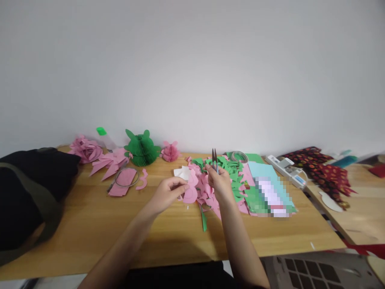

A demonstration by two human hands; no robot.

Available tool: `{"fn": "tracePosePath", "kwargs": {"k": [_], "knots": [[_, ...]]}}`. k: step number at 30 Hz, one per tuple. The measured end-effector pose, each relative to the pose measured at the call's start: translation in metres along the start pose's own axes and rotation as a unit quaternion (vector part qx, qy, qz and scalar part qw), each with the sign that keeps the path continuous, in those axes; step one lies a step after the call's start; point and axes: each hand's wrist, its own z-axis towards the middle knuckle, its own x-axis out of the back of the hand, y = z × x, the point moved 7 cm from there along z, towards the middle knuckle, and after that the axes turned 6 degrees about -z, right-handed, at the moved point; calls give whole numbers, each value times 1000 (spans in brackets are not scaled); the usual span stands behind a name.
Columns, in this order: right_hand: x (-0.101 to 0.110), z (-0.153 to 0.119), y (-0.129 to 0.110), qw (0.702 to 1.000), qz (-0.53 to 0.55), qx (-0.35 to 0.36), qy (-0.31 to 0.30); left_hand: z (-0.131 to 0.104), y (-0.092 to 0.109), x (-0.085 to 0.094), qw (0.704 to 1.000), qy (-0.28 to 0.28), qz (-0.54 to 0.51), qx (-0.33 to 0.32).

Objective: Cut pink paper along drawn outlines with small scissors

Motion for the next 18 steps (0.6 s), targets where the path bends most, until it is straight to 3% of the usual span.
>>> {"fn": "tracePosePath", "kwargs": {"k": [4, 10, 18], "knots": [[-3, -11, 0, 999, 25, -16, -35, 1, 14, 1, 1000, 16, -4, -11], [-13, -21, -18, 994, 28, 14, -105, 12, 53, 1, 996, 12, 26, -86], [-16, -7, -54, 991, -22, 89, -100, 32, 78, -2, 992, -8, 32, -121]]}}
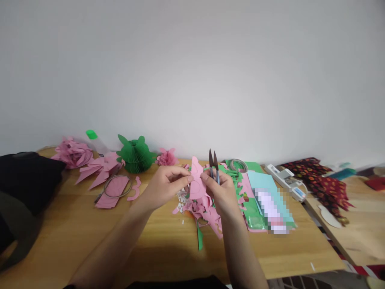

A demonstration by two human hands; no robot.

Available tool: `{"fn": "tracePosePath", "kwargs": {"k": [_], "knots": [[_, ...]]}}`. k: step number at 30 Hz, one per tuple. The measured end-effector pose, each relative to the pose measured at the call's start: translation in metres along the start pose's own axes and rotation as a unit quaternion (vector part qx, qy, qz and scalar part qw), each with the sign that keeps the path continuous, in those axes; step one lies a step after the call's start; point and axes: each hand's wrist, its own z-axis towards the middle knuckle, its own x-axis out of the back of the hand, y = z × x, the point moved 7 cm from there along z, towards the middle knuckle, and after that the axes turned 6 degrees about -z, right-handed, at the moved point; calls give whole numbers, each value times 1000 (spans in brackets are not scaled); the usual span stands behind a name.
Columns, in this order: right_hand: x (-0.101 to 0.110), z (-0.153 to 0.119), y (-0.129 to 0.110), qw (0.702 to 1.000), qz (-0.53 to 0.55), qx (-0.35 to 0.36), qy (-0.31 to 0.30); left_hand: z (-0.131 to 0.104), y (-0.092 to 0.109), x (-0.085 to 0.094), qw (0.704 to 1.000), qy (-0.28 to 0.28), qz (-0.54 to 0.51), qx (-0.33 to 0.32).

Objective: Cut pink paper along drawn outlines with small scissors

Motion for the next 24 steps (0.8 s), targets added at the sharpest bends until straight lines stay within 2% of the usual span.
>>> {"fn": "tracePosePath", "kwargs": {"k": [5, 7, 8, 12, 14, 16, 20, 22, 24], "knots": [[-8, 11, -21, 991, -66, 32, -108, 4, 4, -3, 998, -58, -2, 38], [-3, 14, -22, 994, -66, 30, -83, 5, 5, 0, 998, -48, -3, 46], [0, 15, -21, 996, -60, 29, -62, 6, 6, 3, 999, -24, -5, 43], [4, 14, -13, 999, -38, 20, -24, 8, 4, 20, 990, 121, -63, 18], [5, 13, -11, 999, -33, 16, 6, 8, -1, 22, 982, 162, -95, 13], [5, 13, -11, 998, -39, 20, 33, 10, -6, 17, 983, 155, -94, 20], [2, 18, -13, 997, -55, 29, 55, 13, -19, 5, 991, 108, -65, 53], [12, 19, -12, 995, -30, 26, 97, 12, -23, 10, 986, 136, -83, 53], [31, 17, -10, 990, -19, 35, 138, 9, -23, 25, 973, 198, -112, 28]]}}
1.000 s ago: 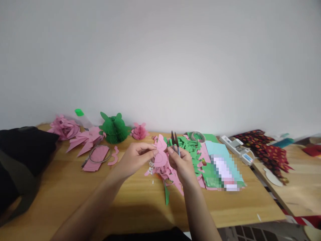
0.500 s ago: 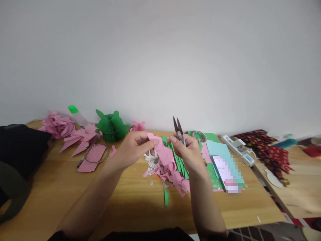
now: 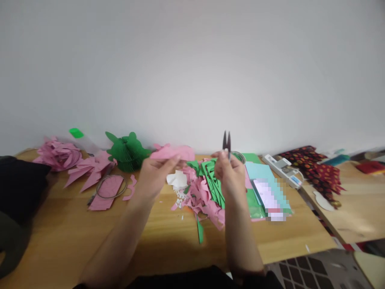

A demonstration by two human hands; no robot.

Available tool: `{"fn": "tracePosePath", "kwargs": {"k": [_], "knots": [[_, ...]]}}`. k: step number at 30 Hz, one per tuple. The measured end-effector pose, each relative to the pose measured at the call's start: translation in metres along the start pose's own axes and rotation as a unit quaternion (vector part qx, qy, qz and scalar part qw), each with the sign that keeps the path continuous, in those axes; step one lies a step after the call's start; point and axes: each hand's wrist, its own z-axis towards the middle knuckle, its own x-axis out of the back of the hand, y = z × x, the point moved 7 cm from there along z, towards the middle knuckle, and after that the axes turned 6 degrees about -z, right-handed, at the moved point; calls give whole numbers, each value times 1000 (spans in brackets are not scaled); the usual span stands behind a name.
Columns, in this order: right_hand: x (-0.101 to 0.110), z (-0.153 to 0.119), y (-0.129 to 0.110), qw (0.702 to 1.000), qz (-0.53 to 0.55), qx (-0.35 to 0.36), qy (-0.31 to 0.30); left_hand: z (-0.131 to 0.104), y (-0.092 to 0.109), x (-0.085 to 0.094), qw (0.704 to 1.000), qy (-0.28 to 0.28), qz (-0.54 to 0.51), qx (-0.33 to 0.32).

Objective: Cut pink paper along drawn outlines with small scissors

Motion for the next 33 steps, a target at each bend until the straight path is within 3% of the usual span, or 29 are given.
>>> {"fn": "tracePosePath", "kwargs": {"k": [4, 7, 9, 10, 12, 14, 16, 19, 25, 29, 33], "knots": [[63, -2, 16, 996, -79, 5, 41, 4, 18, 27, 991, 84, -84, -65], [122, -21, 43, 977, -160, -62, 126, 7, 27, 37, 984, 108, -111, -91], [139, -40, 64, 962, -202, -128, 132, 9, 26, 36, 984, 111, -112, -82], [138, -49, 74, 959, -206, -156, 119, 10, 22, 33, 985, 107, -116, -65], [115, -64, 87, 967, -165, -182, 62, 11, 12, 24, 986, 95, -138, -12], [73, -76, 93, 975, -75, -209, -34, 10, 1, 14, 983, 80, -158, 51], [32, -78, 82, 977, -1, -193, -94, 7, -7, 3, 978, 62, -172, 100], [-8, -67, 48, 983, 52, -127, -123, 4, -12, -10, 972, 24, -188, 137], [-50, -49, 2, 984, 63, -58, -159, -3, 0, -18, 956, 27, -268, 117], [-72, -55, -1, 975, 42, -36, -213, -12, 12, -15, 947, 46, -301, 100], [-80, -60, 1, 965, 72, -26, -249, -19, 11, -15, 955, 44, -269, 117]]}}
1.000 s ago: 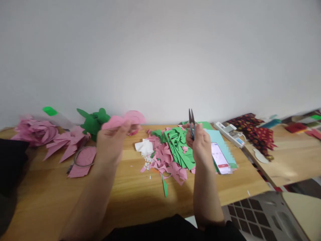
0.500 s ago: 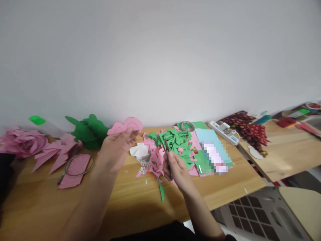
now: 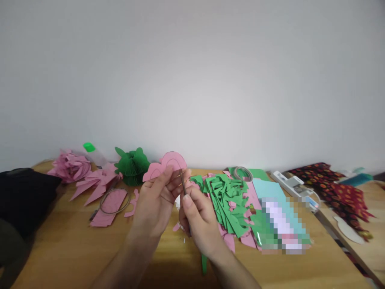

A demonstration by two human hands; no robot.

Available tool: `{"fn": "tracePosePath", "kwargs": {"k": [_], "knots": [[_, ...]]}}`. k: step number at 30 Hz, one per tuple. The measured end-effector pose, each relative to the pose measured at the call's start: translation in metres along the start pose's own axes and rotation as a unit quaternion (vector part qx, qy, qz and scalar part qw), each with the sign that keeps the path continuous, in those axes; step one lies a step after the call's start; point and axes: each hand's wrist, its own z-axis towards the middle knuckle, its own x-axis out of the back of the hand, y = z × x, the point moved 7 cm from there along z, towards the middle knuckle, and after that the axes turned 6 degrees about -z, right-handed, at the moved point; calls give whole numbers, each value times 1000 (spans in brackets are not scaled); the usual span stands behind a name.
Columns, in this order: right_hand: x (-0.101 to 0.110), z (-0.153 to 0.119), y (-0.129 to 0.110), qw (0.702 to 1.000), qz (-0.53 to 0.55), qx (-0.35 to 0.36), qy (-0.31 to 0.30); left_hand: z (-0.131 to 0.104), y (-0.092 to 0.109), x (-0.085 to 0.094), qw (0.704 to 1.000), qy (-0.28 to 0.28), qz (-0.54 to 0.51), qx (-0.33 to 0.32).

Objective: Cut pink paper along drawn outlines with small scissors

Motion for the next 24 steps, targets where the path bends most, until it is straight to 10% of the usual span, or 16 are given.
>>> {"fn": "tracePosePath", "kwargs": {"k": [24], "knots": [[11, -2, 15, 990, 134, -33, 8, -2, -15, -6, 1000, -10, 13, -21]]}}
